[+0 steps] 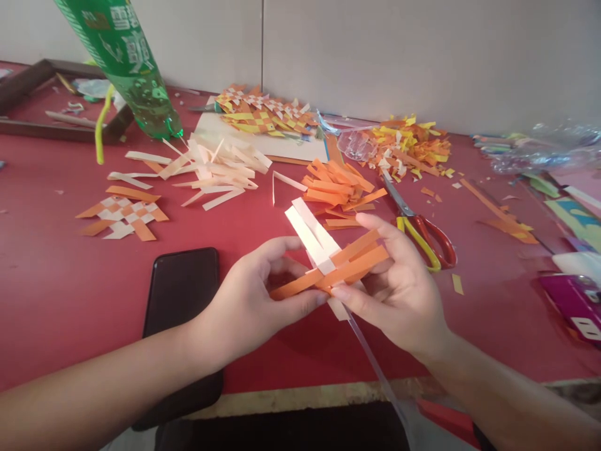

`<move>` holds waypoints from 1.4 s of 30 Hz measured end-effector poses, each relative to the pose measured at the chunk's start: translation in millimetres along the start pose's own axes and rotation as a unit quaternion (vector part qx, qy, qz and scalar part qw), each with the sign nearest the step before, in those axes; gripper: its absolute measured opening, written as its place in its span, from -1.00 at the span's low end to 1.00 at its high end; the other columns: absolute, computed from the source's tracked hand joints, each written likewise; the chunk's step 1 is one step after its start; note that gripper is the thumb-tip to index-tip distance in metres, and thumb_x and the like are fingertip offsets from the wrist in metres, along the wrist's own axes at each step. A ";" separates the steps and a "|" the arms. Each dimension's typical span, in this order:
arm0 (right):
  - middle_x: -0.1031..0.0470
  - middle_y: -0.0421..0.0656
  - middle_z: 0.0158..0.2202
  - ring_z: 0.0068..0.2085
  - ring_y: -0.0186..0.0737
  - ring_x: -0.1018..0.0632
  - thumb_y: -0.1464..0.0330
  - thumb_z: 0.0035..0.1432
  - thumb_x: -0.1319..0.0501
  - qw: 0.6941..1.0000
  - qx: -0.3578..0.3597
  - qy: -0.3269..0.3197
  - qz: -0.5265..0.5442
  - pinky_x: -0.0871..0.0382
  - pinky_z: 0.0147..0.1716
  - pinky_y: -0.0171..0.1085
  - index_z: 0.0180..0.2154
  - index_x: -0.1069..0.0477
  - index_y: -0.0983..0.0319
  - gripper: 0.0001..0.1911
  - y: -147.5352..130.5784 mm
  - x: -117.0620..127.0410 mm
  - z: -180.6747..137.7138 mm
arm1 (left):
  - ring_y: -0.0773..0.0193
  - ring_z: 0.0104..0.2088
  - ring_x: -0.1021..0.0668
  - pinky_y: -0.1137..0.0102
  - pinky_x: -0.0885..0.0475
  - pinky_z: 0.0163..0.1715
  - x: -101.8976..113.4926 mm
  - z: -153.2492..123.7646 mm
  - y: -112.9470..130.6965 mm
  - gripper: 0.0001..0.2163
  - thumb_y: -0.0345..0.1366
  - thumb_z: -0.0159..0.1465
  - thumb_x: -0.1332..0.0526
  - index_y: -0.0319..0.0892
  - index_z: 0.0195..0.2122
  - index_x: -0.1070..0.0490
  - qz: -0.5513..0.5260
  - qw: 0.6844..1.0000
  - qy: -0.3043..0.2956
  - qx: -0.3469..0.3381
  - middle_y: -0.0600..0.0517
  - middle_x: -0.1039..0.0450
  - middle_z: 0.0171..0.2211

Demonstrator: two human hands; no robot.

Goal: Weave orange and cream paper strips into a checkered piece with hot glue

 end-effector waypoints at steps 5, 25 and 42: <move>-0.58 -0.33 -0.38 -0.55 -0.30 -0.57 0.48 0.03 -0.34 1.000 0.009 0.005 -0.003 -0.57 -0.57 -0.27 0.15 -0.10 -0.02 -0.28 -0.2 -1.5 -1.6 | 0.12 -0.23 -0.66 0.29 -0.51 -0.19 0.6 1.6 1.4 -0.53 -0.13 0.07 -0.44 -0.09 -0.03 -0.36 -0.004 1.000 0.000 0.022 0.02 -0.64 -0.28; -0.58 -0.27 -0.28 -0.34 -0.21 -0.63 0.45 0.11 -0.30 0.993 0.079 -0.009 -0.084 -0.60 -0.38 -0.21 0.20 -0.14 -0.13 -0.30 -1.3 8.0 -1.6 | 0.29 -0.27 -0.60 0.43 -0.46 -0.17 0.0 3.6 4.2 -0.87 -0.26 0.16 -0.39 -0.19 -0.39 -0.50 -0.044 0.998 -0.028 -0.032 0.06 -0.61 -0.34; -0.48 -0.05 -0.26 -0.20 0.01 -0.52 0.55 -0.03 -0.14 0.769 0.193 -0.006 -0.610 -0.43 -0.27 -0.08 -0.14 -0.32 0.22 -0.66 1.0 38.7 14.6 | 0.45 -0.42 -0.47 0.58 -0.40 -0.39 28.2 11.2 -1.9 -0.89 -0.23 0.18 -0.39 -0.13 -0.37 -0.55 -0.200 0.961 0.192 -0.018 0.12 -0.51 -0.41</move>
Point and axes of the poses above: each hand's wrist, its own z-axis towards the middle knuckle, its own x-axis out of the back of the hand, y = z × x, the point moved 3 cm from there along z, towards the middle knuckle
